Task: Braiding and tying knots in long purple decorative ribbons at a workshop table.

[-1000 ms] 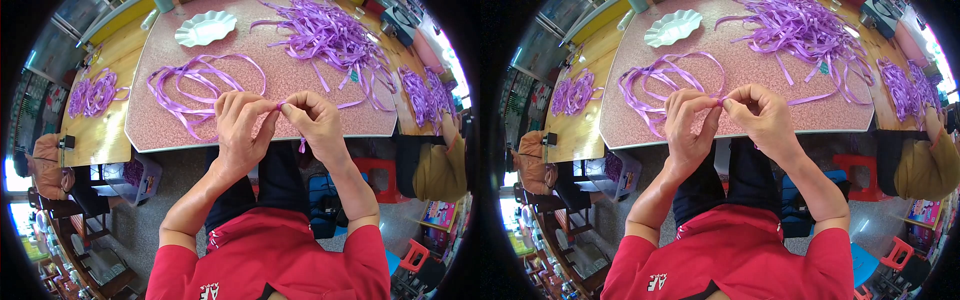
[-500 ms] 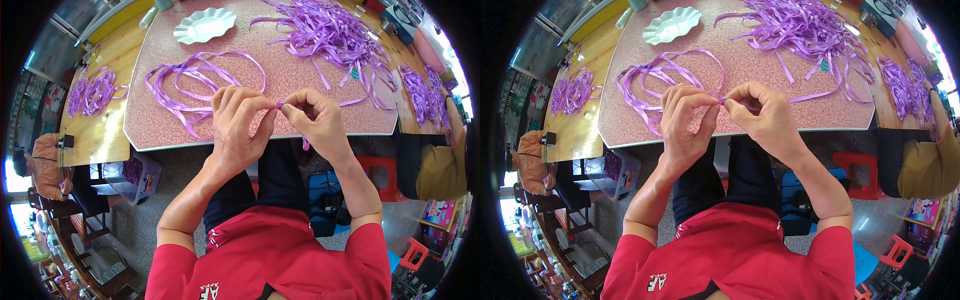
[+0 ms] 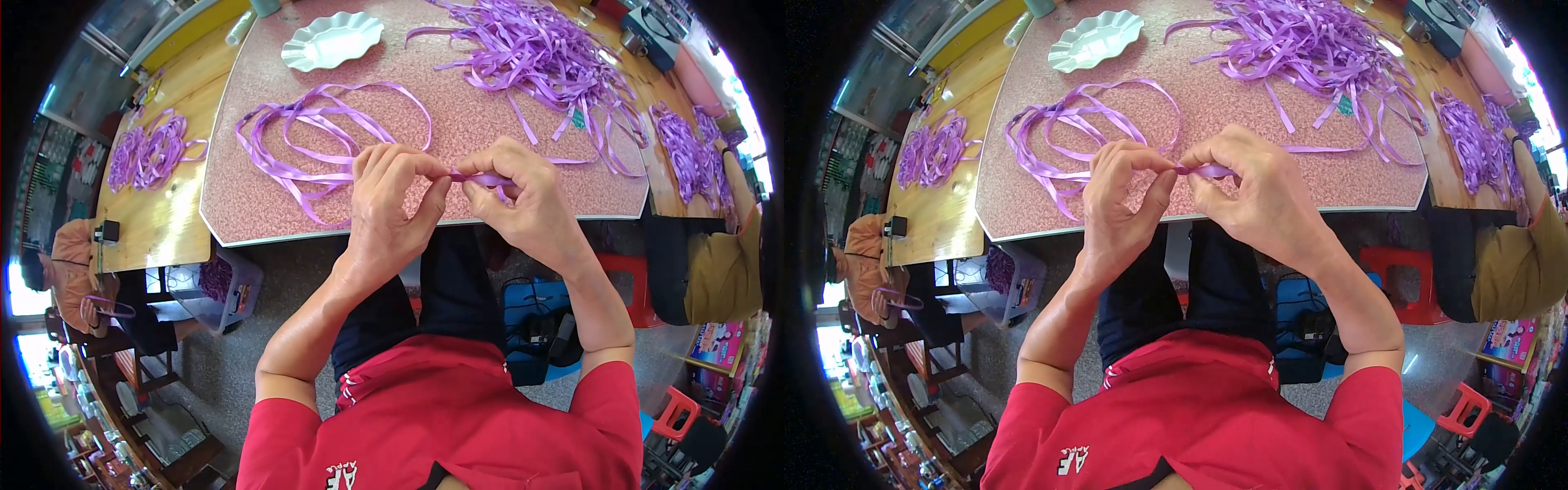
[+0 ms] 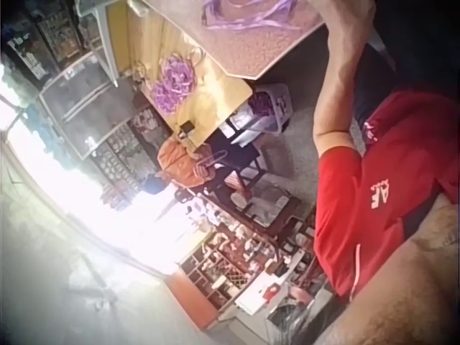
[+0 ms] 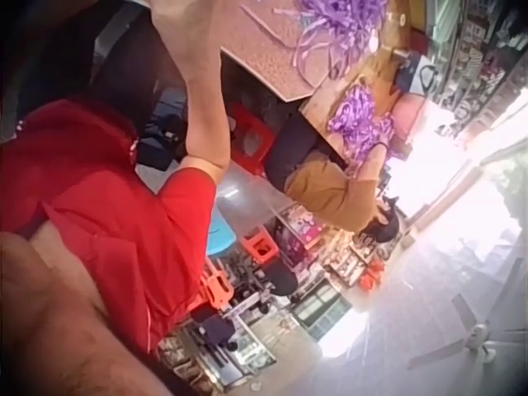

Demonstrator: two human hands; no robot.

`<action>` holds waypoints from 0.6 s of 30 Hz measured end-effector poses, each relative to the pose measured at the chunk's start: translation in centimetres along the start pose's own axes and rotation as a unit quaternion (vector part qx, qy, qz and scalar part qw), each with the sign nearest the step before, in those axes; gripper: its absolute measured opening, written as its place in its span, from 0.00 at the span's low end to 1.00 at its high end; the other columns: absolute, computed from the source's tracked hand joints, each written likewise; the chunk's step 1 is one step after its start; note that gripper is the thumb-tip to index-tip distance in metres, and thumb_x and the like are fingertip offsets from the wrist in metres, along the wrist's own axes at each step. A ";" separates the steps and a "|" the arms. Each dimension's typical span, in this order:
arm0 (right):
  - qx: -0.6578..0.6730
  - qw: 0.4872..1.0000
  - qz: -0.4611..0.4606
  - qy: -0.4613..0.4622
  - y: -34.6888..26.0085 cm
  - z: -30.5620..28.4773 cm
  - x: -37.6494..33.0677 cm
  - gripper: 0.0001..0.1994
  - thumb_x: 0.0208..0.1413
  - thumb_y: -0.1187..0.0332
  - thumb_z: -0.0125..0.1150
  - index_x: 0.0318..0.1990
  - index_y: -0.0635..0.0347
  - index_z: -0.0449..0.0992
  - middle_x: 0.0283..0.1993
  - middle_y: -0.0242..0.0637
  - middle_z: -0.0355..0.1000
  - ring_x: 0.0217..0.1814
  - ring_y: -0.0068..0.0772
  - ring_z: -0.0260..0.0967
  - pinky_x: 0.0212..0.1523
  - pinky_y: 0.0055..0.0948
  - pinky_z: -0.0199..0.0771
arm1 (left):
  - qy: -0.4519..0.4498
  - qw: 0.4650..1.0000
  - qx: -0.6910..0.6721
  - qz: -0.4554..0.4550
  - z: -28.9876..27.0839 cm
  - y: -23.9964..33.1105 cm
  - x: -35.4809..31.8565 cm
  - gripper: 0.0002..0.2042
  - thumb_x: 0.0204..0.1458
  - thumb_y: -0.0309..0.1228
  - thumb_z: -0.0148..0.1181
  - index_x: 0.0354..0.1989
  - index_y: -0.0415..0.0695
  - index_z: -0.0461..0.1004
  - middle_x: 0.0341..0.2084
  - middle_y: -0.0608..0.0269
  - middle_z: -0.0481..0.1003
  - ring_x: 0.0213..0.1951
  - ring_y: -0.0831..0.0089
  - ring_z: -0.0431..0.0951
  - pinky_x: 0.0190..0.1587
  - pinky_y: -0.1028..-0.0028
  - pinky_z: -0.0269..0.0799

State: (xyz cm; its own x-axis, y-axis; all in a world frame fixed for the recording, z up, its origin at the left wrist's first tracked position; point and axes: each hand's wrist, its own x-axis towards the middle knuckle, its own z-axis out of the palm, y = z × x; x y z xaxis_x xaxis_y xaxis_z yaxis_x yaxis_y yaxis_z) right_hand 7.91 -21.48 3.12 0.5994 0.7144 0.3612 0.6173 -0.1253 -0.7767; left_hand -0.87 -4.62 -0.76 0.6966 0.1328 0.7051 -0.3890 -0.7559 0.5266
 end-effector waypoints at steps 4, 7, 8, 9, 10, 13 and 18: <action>-0.045 0.999 -0.012 0.009 -0.3 -0.1 -0.2 0.07 0.53 0.76 0.67 0.40 0.64 0.81 0.28 0.29 0.65 0.28 0.17 0.62 0.27 0.21 0.59 | -0.009 0.998 -0.037 -0.042 0.3 0.2 -0.4 0.07 0.51 0.23 0.65 0.36 0.41 0.73 0.30 0.61 0.73 0.37 0.66 0.74 0.45 0.69 0.66; -0.029 0.999 -0.008 0.022 0.1 -0.1 -0.2 0.07 0.53 0.77 0.67 0.40 0.63 0.82 0.28 0.28 0.66 0.28 0.17 0.61 0.26 0.21 0.58 | -0.009 0.988 -0.103 -0.116 0.4 0.3 -0.5 0.07 0.49 0.23 0.65 0.34 0.42 0.73 0.29 0.61 0.75 0.37 0.63 0.75 0.48 0.65 0.64; -0.029 0.999 -0.008 0.022 0.2 -0.2 -0.2 0.07 0.53 0.77 0.67 0.40 0.63 0.82 0.28 0.28 0.66 0.28 0.17 0.61 0.26 0.21 0.58 | -0.010 0.987 -0.112 -0.119 0.4 0.4 -0.4 0.06 0.50 0.24 0.65 0.34 0.42 0.73 0.30 0.61 0.75 0.37 0.63 0.75 0.48 0.65 0.64; -0.025 1.000 -0.007 0.014 0.3 -0.4 -0.1 0.08 0.53 0.77 0.67 0.41 0.63 0.81 0.29 0.29 0.67 0.27 0.17 0.61 0.26 0.21 0.59 | -0.010 0.985 -0.119 -0.123 0.4 0.3 -0.5 0.06 0.51 0.25 0.65 0.34 0.42 0.73 0.30 0.61 0.75 0.37 0.63 0.75 0.48 0.65 0.65; -0.020 1.000 -0.008 0.006 0.3 -0.5 -0.1 0.08 0.53 0.77 0.66 0.41 0.64 0.81 0.30 0.29 0.67 0.27 0.17 0.61 0.26 0.21 0.60 | -0.010 0.985 -0.119 -0.123 0.4 0.3 -0.5 0.06 0.51 0.25 0.65 0.34 0.42 0.73 0.30 0.61 0.75 0.37 0.63 0.75 0.48 0.65 0.65; 0.066 0.996 0.046 -0.031 0.3 -0.7 -0.3 0.07 0.55 0.78 0.65 0.41 0.66 0.81 0.31 0.29 0.68 0.28 0.16 0.62 0.27 0.19 0.61 | -0.035 0.988 -0.095 -0.114 0.3 0.1 -0.7 0.06 0.57 0.27 0.62 0.37 0.39 0.73 0.32 0.62 0.73 0.38 0.72 0.74 0.44 0.72 0.68; 0.089 0.990 0.103 -0.045 -0.3 -0.8 -0.3 0.06 0.56 0.78 0.64 0.40 0.67 0.81 0.33 0.30 0.70 0.30 0.14 0.63 0.28 0.18 0.62 | -0.043 0.980 -0.129 -0.143 0.5 0.2 -1.0 0.06 0.57 0.28 0.62 0.38 0.38 0.73 0.33 0.63 0.74 0.39 0.77 0.73 0.45 0.75 0.68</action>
State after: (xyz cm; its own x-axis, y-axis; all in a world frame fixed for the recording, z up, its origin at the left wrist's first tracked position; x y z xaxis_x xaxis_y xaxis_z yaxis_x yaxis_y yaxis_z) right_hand 7.97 -22.22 3.71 0.6504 0.7459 0.1438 0.3824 -0.1580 -0.9104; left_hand -1.35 -5.25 -1.58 0.8435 0.2514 0.4746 -0.3027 -0.5073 0.8068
